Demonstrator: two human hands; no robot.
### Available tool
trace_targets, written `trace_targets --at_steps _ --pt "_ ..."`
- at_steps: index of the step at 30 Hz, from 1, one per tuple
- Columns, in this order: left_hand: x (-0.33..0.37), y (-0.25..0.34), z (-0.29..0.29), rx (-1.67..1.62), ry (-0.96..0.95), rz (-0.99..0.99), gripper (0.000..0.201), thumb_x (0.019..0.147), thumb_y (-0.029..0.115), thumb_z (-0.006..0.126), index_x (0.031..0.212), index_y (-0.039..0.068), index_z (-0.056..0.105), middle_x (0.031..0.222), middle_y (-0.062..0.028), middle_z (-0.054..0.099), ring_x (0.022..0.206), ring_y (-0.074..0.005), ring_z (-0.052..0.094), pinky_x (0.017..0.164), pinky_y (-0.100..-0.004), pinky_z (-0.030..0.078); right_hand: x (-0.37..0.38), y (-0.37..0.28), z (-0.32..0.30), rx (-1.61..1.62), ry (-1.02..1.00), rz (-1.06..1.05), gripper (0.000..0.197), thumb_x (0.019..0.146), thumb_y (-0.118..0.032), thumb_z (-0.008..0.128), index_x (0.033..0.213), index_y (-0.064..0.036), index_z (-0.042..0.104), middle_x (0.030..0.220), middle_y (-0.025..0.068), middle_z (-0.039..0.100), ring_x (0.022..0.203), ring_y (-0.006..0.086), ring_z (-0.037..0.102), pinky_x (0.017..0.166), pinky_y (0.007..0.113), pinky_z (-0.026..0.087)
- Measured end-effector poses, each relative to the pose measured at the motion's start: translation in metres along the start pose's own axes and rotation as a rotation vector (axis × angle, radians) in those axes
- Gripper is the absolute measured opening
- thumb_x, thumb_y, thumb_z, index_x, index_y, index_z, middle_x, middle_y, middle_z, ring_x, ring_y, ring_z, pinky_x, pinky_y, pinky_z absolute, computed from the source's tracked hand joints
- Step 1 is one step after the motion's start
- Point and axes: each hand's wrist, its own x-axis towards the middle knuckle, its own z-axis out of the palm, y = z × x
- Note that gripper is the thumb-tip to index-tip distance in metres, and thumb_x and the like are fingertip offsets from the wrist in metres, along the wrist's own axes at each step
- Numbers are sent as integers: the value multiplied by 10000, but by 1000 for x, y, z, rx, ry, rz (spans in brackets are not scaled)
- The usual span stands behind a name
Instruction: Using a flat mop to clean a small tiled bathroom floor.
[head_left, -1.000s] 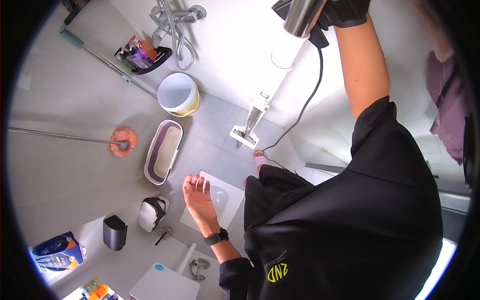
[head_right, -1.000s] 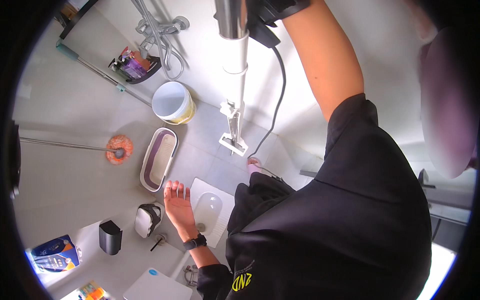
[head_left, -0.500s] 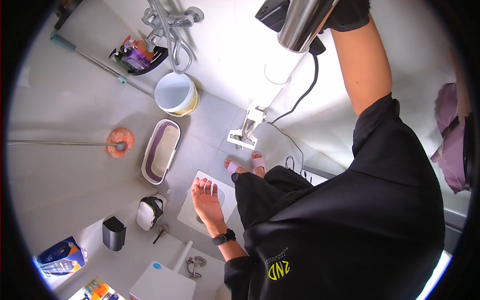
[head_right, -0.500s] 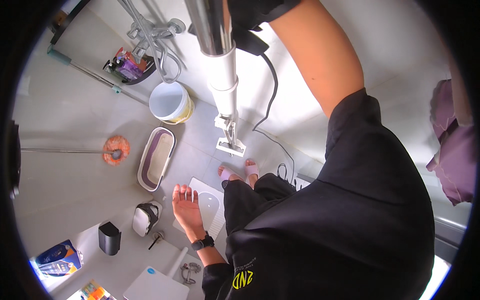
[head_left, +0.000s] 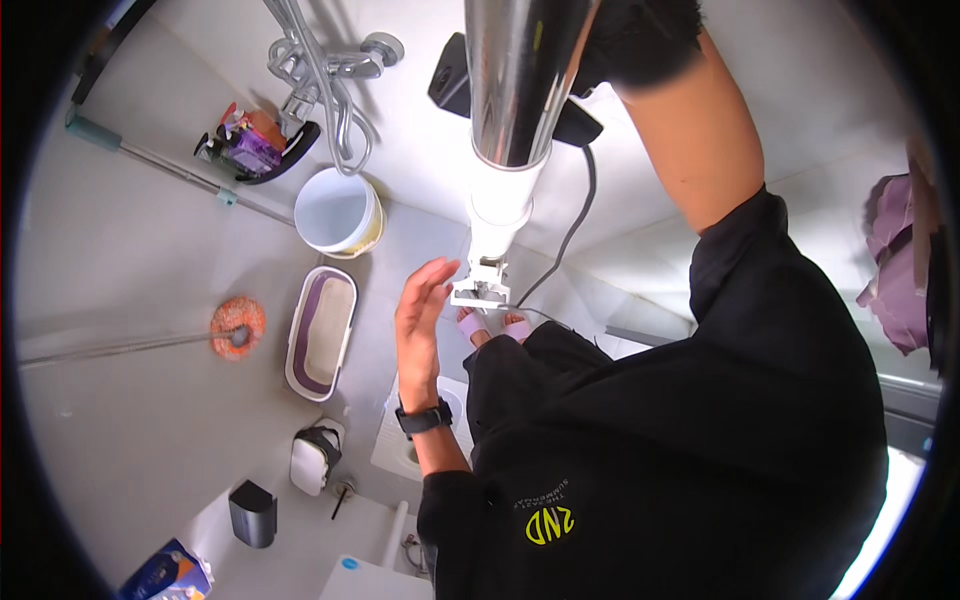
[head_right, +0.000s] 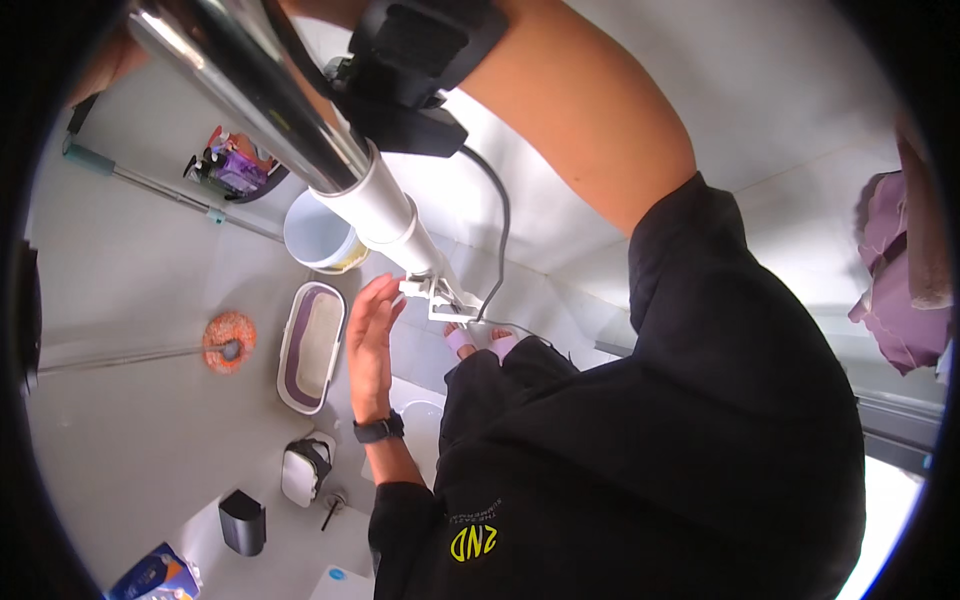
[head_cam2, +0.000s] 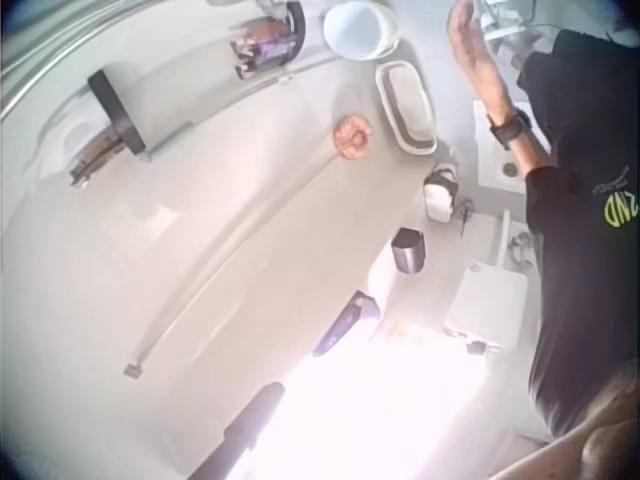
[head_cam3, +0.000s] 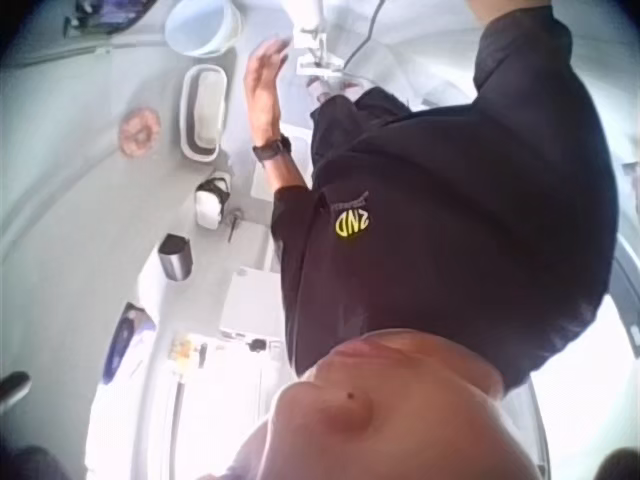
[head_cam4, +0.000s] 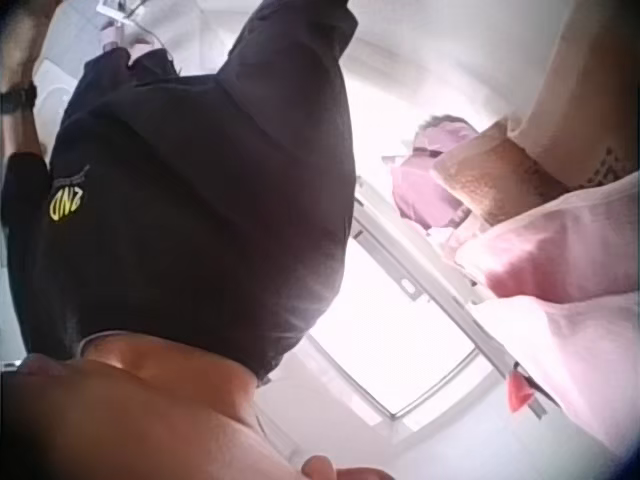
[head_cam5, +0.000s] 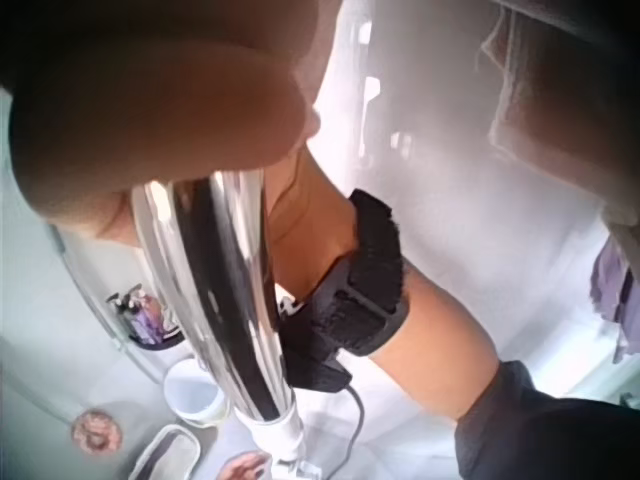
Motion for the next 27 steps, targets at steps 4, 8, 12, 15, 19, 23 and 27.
trace_targets --at_steps 4,8,12,15,19,23,27 --pt "41 18 -4 183 -379 95 467 736 41 619 1173 46 454 1138 -77 514 1114 -171 429 945 -344 319 0 18 -4 -82 150 -52 529 774 -589 371 911 -80 418 613 14 403 498 111 404 444 226 352" --pt "62 30 10 386 -449 188 468 690 8 665 1120 44 482 1044 -59 550 985 -142 500 841 -290 396 -3 29 -6 -148 259 -88 551 766 -603 365 916 -76 418 626 20 410 516 117 411 462 233 356" --pt "72 21 10 293 -372 159 264 669 -7 651 892 37 517 850 -28 544 770 -103 506 679 -255 418 -7 38 -5 -195 333 -110 573 758 -617 360 921 -71 418 640 27 418 535 122 418 480 240 360" --pt "81 22 4 254 -425 174 234 630 -40 596 828 41 503 793 -14 515 712 -88 478 638 -240 402 -11 43 -6 -230 371 -109 590 753 -628 355 925 -67 418 650 32 423 548 127 423 493 245 363" --pt "92 26 -1 192 -483 159 226 600 -49 545 800 45 496 774 -10 500 687 -86 465 618 -232 391 -21 47 -9 -270 414 -119 612 745 -642 350 930 -62 418 664 39 431 567 133 430 511 252 368" --pt "100 32 -3 165 -654 23 236 602 -51 548 803 58 489 767 -3 488 692 -88 460 616 -237 386 -27 43 -10 -295 446 -142 635 737 -656 344 936 -58 418 678 46 438 585 139 436 529 259 372" --pt "110 31 -3 167 -760 -47 267 590 -52 557 814 70 478 767 1 481 708 -90 461 624 -239 387 -31 34 -13 -309 451 -173 658 729 -670 338 941 -53 418 692 52 446 604 145 443 547 266 376"
